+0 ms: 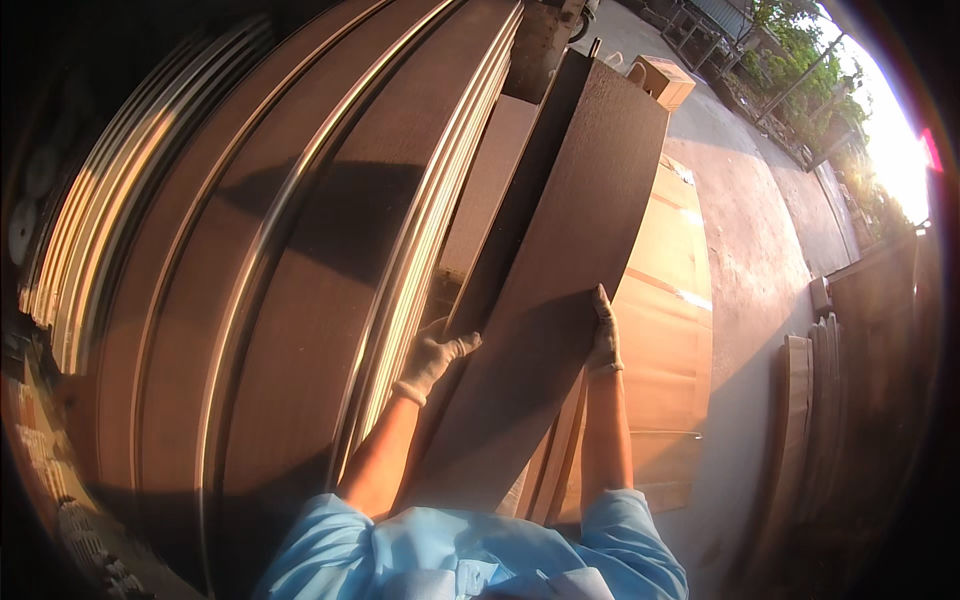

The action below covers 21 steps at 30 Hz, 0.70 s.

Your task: The person picks up large flat panels from a rack, places them on a workbench, and uses a blue utility knife to cut or trim edges. The person then stacks the trimmed panels and repeats the process with additional panels.

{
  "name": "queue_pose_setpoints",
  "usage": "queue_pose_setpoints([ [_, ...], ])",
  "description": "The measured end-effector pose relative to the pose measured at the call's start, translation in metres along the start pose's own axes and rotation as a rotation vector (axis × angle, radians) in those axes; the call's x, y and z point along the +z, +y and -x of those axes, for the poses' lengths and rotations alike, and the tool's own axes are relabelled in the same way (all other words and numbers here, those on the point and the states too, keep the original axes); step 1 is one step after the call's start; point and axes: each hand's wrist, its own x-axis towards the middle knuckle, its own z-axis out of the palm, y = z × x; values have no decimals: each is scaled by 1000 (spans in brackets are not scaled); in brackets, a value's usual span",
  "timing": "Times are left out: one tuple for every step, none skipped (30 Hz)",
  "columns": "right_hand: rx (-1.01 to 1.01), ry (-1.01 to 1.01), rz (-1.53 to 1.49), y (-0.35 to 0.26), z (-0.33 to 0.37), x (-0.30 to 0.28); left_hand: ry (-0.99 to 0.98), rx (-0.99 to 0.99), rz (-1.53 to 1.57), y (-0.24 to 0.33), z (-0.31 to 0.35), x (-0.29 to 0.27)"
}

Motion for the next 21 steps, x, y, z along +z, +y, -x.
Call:
queue_pose_setpoints([
  [-8, -68, 18, 4, -10, -3, 24, -72, 6, -7, -8, 1],
  [-1, -86, 34, 11, -19, -6, 40, -63, -38, -13, -13, 0],
  [11, -129, 36, 18, -29, -9, 63, -60, -60, -19, -19, -1],
  [95, -103, 117, 24, -38, -14, 87, -87, -100, -24, -25, -3],
  [98, -104, 135, 34, -46, -18, 111, -99, -150, -29, -31, -5],
  [90, -109, 148, 45, -54, -20, 120, -122, -157, -34, -37, -8],
  [82, -119, 169, 53, -66, -23, 120, -155, -133, -38, -46, -12],
  [111, -29, 175, 65, -81, -25, 122, -190, -118, -44, -52, -16],
  [107, -70, 190, 73, -93, -28, 140, -262, -119, -50, -63, -20],
  [119, -66, 219, 82, -102, -32, 124, -240, -92, -57, -71, -24],
  [154, -2, 269, 92, -113, -33, 137, -267, -94, -64, -81, -29],
  [129, -26, 352, 101, -123, -35, 148, -290, -94, -71, -90, -33],
  [128, -42, 334, 110, -132, -37, 170, -320, -103, -81, -99, -37],
  [146, -33, 338, 118, -142, -39, 199, -297, -84, -90, -106, -39],
  [164, -18, 341, 125, -149, -42, 197, -316, -91, -100, -112, -42],
  [154, -29, 331, 132, -156, -45, 199, -328, -104, -111, -119, -46],
  [199, -26, 322, 137, -158, -48, 216, -391, -146, -121, -121, -50],
  [228, -52, 308, 144, -167, -52, 248, -364, -161, -131, -125, -53],
  [284, -10, 341, 149, -171, -57, 217, -339, -128, -142, -129, -57],
  [253, -60, 281, 155, -176, -61, 203, -343, -133, -152, -135, -62],
  [251, -45, 268, 162, -183, -66, 205, -374, -158, -164, -141, -64],
])
